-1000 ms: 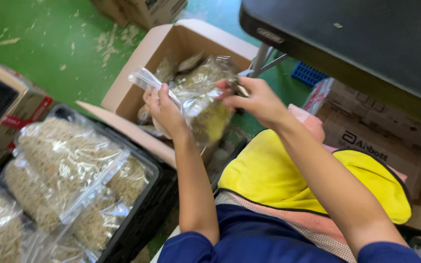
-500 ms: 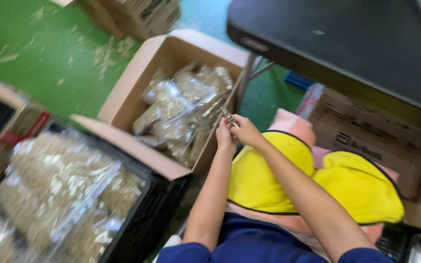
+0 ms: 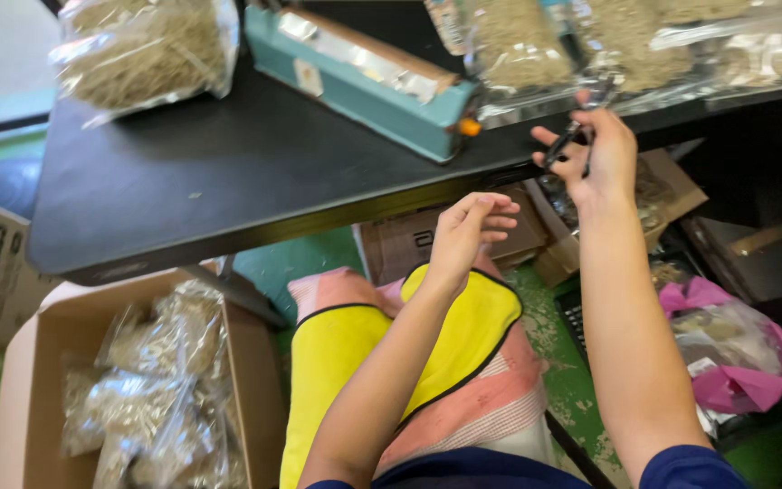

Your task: The person repeatedly fills clear plastic bags with dried noodles, seals them using a heat sealer, and secures the top with pliers. They then place the sealed bags into a cardboard box.

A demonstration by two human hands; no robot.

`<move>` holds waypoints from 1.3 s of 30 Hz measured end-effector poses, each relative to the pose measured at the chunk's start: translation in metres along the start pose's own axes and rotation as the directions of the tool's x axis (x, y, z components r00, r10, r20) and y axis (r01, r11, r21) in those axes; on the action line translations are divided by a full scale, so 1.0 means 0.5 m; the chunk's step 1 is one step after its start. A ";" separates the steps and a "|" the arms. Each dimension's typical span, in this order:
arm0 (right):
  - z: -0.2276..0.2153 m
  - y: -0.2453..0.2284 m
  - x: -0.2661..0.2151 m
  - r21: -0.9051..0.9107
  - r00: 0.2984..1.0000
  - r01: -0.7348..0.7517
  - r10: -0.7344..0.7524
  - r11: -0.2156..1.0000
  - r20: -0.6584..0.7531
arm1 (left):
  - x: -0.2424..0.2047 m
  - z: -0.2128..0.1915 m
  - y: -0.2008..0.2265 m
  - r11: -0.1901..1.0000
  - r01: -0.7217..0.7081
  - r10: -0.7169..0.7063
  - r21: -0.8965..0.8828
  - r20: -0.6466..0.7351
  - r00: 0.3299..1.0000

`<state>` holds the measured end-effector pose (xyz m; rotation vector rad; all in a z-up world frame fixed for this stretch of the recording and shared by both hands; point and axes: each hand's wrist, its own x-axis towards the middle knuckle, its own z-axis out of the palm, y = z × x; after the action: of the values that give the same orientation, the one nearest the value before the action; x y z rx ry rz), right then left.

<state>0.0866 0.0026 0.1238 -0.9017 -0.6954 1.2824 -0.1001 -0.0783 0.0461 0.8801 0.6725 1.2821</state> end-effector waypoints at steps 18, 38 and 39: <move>-0.174 0.148 -0.173 -0.388 0.981 0.176 -0.132 0.905 0.139 | 0.128 0.076 -0.080 0.996 0.085 -0.088 -0.031 -0.155 0.984; -0.095 0.185 -0.139 -0.768 0.965 0.238 -0.233 0.595 0.118 | 0.136 0.057 -0.111 0.999 -0.016 0.009 -0.034 -0.210 0.978; -0.096 0.186 -0.137 -0.771 0.969 0.220 -0.222 0.598 0.105 | 0.136 0.059 -0.111 0.999 -0.023 0.014 -0.038 -0.209 0.978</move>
<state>0.0692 -0.0689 0.0227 -1.4614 -1.3792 0.7106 -0.0344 -0.0196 0.0174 0.7259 0.8021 1.4128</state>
